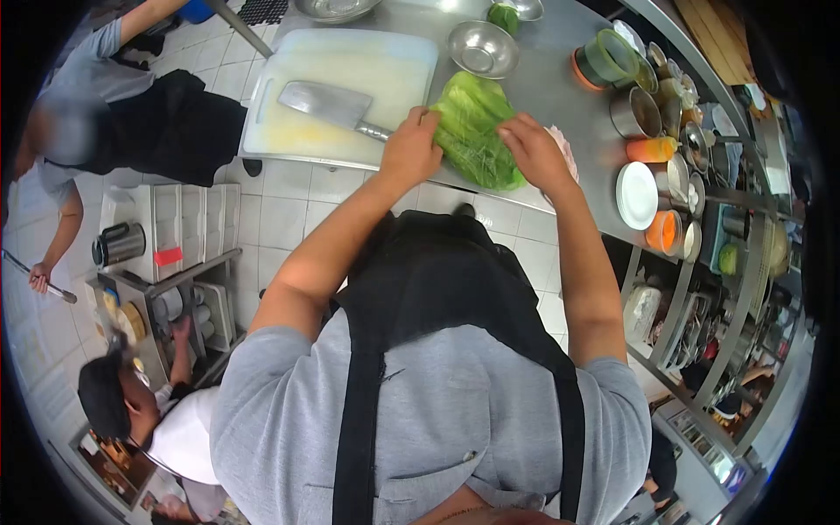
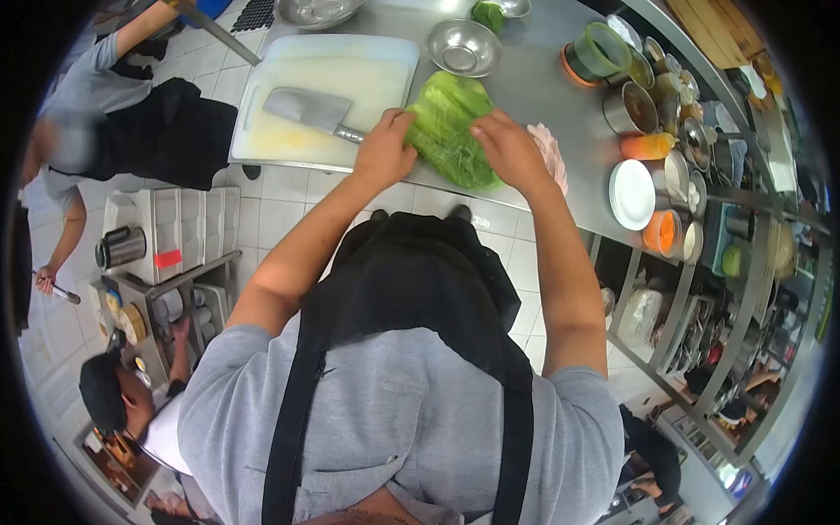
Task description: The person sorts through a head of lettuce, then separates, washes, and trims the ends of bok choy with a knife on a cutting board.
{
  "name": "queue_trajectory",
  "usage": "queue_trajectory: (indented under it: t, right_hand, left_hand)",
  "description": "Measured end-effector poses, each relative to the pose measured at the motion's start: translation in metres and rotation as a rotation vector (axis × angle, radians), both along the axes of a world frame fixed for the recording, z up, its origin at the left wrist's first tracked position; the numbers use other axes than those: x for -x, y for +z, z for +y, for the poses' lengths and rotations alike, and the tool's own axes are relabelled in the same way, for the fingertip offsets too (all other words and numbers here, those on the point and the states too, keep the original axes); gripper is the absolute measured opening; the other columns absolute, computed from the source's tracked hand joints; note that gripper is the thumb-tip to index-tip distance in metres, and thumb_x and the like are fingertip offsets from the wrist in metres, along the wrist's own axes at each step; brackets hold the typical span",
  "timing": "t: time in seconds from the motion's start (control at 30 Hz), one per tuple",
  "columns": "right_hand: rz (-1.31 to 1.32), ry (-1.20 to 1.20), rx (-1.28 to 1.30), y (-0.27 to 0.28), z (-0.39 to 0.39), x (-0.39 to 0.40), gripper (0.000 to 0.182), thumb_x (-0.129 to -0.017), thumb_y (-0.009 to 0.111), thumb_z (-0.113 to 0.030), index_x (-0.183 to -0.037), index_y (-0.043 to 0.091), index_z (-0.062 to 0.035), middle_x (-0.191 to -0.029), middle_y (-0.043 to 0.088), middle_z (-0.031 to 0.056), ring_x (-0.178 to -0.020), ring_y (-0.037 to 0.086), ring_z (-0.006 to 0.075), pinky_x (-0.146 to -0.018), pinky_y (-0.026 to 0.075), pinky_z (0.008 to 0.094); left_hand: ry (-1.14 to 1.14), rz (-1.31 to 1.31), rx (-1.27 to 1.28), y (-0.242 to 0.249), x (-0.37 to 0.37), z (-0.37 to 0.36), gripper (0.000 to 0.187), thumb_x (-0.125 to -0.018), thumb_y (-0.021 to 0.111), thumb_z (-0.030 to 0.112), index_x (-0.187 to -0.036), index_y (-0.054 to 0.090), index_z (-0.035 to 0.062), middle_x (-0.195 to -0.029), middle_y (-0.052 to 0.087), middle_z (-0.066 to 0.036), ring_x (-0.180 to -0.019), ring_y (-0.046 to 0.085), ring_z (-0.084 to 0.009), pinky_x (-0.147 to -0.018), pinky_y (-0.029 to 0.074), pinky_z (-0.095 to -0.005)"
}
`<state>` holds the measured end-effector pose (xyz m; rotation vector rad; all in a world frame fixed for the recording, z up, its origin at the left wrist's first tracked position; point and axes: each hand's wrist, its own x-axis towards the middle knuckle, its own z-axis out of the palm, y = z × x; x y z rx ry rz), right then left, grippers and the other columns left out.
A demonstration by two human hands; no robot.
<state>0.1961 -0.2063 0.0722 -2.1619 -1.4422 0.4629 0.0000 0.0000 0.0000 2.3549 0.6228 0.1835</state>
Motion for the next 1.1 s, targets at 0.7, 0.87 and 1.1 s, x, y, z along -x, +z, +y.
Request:
queue_trajectory:
  t: [0.7,0.87,1.1]
  right_hand:
    - [-0.257,0.232,-0.098,-0.077,0.044,-0.058,0.039,-0.098,0.080,-0.020,-0.137,0.080,-0.0185,-0.136,0.067,0.0027,-0.142,0.057,0.0283,-0.117,0.050,0.0473]
    - [-0.215,0.176,-0.012,-0.063,0.044,-0.057,0.038,-0.102,0.073,-0.020,-0.141,0.077,-0.0183,-0.136,0.067,0.0081,-0.138,0.059,0.0294,-0.114,0.051,0.0465]
    - [-0.094,-0.098,0.119,-0.076,0.062,-0.044,0.038,-0.112,0.058,-0.026,-0.141,0.072,-0.0063,-0.129,0.067,0.0242,-0.124,0.067,0.0430,-0.104,0.056,0.0565]
  left_hand:
    - [-0.295,-0.263,-0.313,0.006,-0.079,0.002,0.030,-0.098,0.071,0.004,-0.128,0.074,0.0050,-0.144,0.066,-0.019,-0.134,0.058,-0.0442,-0.115,0.049,-0.0525]
    - [-0.283,-0.256,-0.261,-0.013,-0.088,0.018,0.050,-0.106,0.070,0.013,-0.156,0.067,0.0101,-0.155,0.060,-0.023,-0.143,0.054,-0.0454,-0.124,0.044,-0.0534]
    - [-0.119,-0.299,-0.058,-0.047,-0.119,0.027,0.046,-0.114,0.060,0.012,-0.158,0.058,0.0026,-0.151,0.056,-0.032,-0.140,0.056,-0.0524,-0.122,0.047,-0.0546]
